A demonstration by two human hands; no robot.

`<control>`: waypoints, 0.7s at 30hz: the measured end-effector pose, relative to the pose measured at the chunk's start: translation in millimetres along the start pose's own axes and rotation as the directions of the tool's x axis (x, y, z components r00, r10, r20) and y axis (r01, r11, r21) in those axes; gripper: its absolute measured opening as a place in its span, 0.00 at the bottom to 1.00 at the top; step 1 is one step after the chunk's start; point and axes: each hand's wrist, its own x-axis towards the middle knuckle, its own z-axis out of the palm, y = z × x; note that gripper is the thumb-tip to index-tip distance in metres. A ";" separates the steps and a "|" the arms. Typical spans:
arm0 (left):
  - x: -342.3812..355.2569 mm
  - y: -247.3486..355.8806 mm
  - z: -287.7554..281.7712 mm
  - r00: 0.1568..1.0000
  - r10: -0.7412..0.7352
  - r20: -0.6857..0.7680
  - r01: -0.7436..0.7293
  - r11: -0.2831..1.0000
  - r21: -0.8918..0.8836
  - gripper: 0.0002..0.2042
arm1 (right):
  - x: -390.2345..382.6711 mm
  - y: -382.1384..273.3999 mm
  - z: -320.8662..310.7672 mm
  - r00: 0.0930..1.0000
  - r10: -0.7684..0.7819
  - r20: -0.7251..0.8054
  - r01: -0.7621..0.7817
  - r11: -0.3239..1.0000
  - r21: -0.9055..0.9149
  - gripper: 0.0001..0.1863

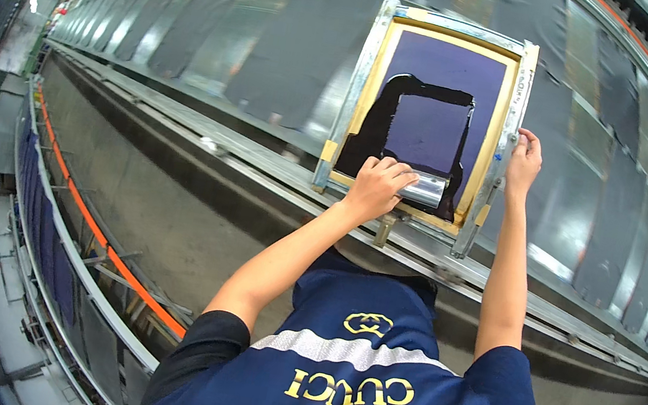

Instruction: The person uses a squeegee to spread black ink across a screen printing frame mounted on a conveyor. They repeatedly pull the squeegee across the screen to coat the mesh, then walk to a workbench to add more ink from a bottle before returning to continue printing.

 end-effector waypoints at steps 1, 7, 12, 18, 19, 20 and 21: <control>-11.9 -31.9 -16.0 1.000 -0.011 0.013 0.010 1.000 0.024 0.26 | -11.4 -18.1 28.7 1.000 0.007 0.004 -0.007 1.000 0.019 0.12; -66.2 -207.9 -99.1 0.995 -0.066 0.072 0.056 0.990 0.132 0.27 | -74.9 -46.1 226.3 0.978 -0.191 -0.082 0.200 0.974 0.110 0.12; -106.1 -292.2 -115.3 0.990 -0.139 0.033 0.134 0.982 0.132 0.26 | -123.5 -75.0 309.1 0.990 -0.132 -0.059 0.136 0.988 0.077 0.16; -100.9 -289.2 -115.3 0.987 -0.151 0.050 0.141 0.976 0.169 0.23 | -127.0 -88.8 312.4 0.991 0.111 -0.071 -0.093 0.971 0.219 0.08; -102.9 -292.9 -118.2 0.987 -0.153 0.047 0.144 0.977 0.157 0.24 | -129.4 -89.9 315.8 0.989 0.136 -0.050 -0.120 0.963 0.240 0.08; -103.3 -297.5 -120.6 0.985 -0.161 0.068 0.149 0.977 0.152 0.25 | -127.2 -90.6 319.0 0.988 0.154 -0.031 -0.143 0.962 0.232 0.08; -107.9 -300.2 -121.5 0.985 -0.161 0.056 0.153 0.979 0.133 0.26 | -127.6 -87.0 323.5 0.987 0.153 -0.047 -0.138 0.964 0.225 0.08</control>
